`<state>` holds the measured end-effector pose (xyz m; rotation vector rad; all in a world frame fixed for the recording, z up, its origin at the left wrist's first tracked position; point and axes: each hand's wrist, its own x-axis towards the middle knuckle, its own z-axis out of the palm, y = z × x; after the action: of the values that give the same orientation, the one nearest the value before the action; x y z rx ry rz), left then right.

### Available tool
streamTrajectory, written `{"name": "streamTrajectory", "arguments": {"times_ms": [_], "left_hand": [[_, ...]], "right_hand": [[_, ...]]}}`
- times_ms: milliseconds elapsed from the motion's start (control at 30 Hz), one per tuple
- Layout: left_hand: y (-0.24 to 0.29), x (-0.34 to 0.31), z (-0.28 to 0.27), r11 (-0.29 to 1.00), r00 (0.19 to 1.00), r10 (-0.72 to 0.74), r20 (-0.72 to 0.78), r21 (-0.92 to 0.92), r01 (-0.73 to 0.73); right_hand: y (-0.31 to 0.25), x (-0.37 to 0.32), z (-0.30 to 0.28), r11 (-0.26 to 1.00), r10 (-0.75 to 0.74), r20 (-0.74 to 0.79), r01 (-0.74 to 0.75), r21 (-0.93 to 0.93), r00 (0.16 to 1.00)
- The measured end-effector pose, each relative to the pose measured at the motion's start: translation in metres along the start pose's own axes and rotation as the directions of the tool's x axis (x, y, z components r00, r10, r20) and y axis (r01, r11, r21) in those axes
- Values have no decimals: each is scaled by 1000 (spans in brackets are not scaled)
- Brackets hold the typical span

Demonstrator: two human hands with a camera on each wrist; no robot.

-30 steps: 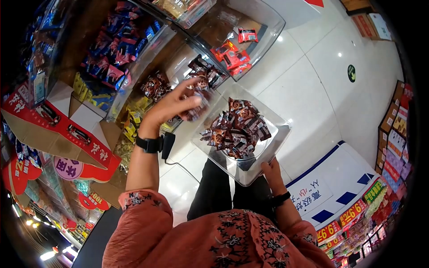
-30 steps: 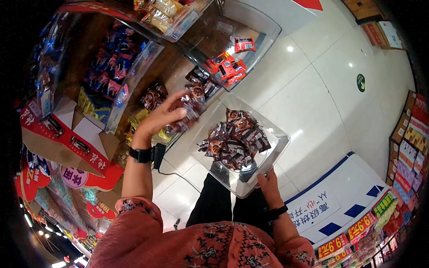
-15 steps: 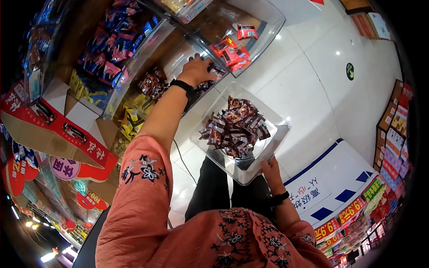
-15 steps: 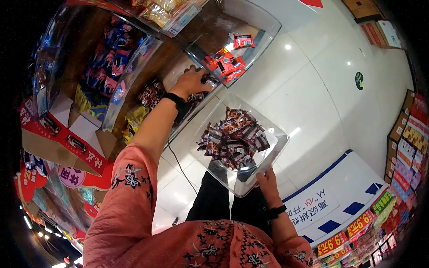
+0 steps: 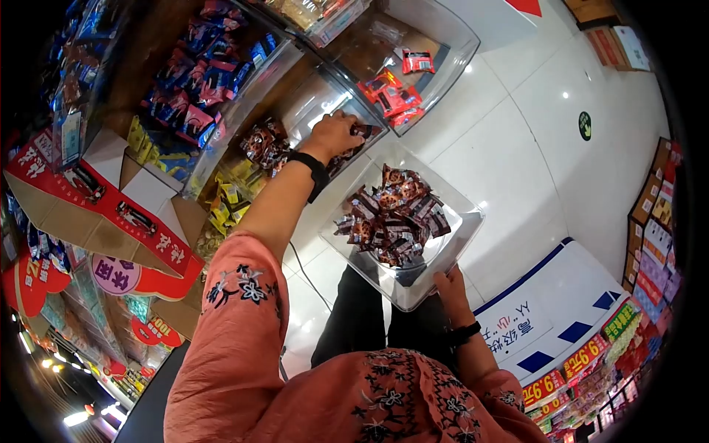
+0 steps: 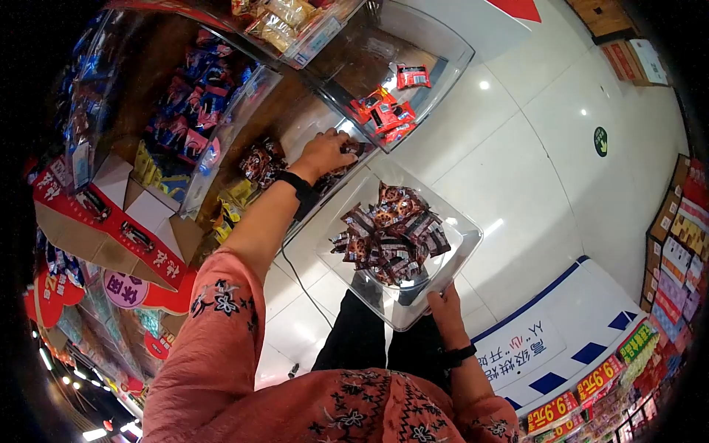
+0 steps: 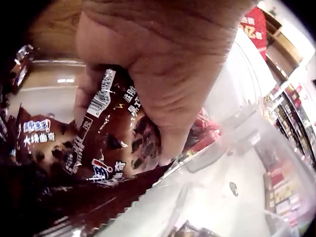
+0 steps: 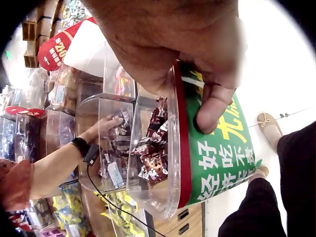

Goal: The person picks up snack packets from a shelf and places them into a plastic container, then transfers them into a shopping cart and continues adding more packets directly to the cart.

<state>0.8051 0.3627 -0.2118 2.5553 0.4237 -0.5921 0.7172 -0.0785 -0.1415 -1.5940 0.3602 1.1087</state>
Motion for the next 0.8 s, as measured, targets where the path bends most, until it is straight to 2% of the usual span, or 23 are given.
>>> {"name": "streamTrajectory", "arguments": {"times_ms": [67,100,133,200,233,267,300,333,400,467,500,533,600,667,700,800], "left_hand": [[-14,1,2,998,999,27,-40,-53,-29],[-27,5,7,996,996,23,-86,-87,-30],[-28,-1,-10,981,999,-44,-27,-191,38],[-25,-26,-36,781,982,-186,-26,-610,132],[-25,-37,-49,652,977,-211,24,-742,159],[-24,-49,-60,500,971,-227,77,-846,184],[-20,-63,-64,553,953,-298,-61,-824,120],[-4,-83,-82,461,975,-222,21,-879,124],[26,-115,-91,497,970,-229,79,-847,186],[60,-141,-92,508,980,-93,173,-839,197],[61,-143,-80,690,993,60,105,-723,35],[62,-148,-71,655,989,65,134,-753,59],[42,-136,-59,707,998,-19,-55,-707,-26],[14,-123,-65,931,974,17,-225,-352,-98],[-3,-115,-59,965,986,11,-165,-256,-54],[-41,-96,-31,988,997,12,78,-152,0]], "right_hand": [[12,2,-4,998,-56,0,56,-4,998],[9,-1,-4,999,-39,2,39,-18,999],[1,-3,-3,999,-24,5,24,-32,1000],[-4,-4,-4,998,-7,28,9,-55,1000],[-3,-4,-6,998,-7,48,10,-63,999],[-2,-4,-8,998,-6,69,11,-70,998],[0,-4,-8,997,-29,65,33,-70,997],[3,-3,-9,996,-51,61,56,-70,997],[10,-1,-10,995,-75,53,79,-63,996],[16,3,-10,996,-79,42,81,-48,996],[15,3,-11,997,-65,54,67,-42,996],[14,3,-12,998,-48,64,50,-38,997],[11,0,-14,998,-21,65,25,-50,998],[5,0,-12,996,-9,61,14,-85,998],[9,2,-14,996,-24,55,29,-87,998],[22,4,-16,997,-38,34,41,-66,999]]}}
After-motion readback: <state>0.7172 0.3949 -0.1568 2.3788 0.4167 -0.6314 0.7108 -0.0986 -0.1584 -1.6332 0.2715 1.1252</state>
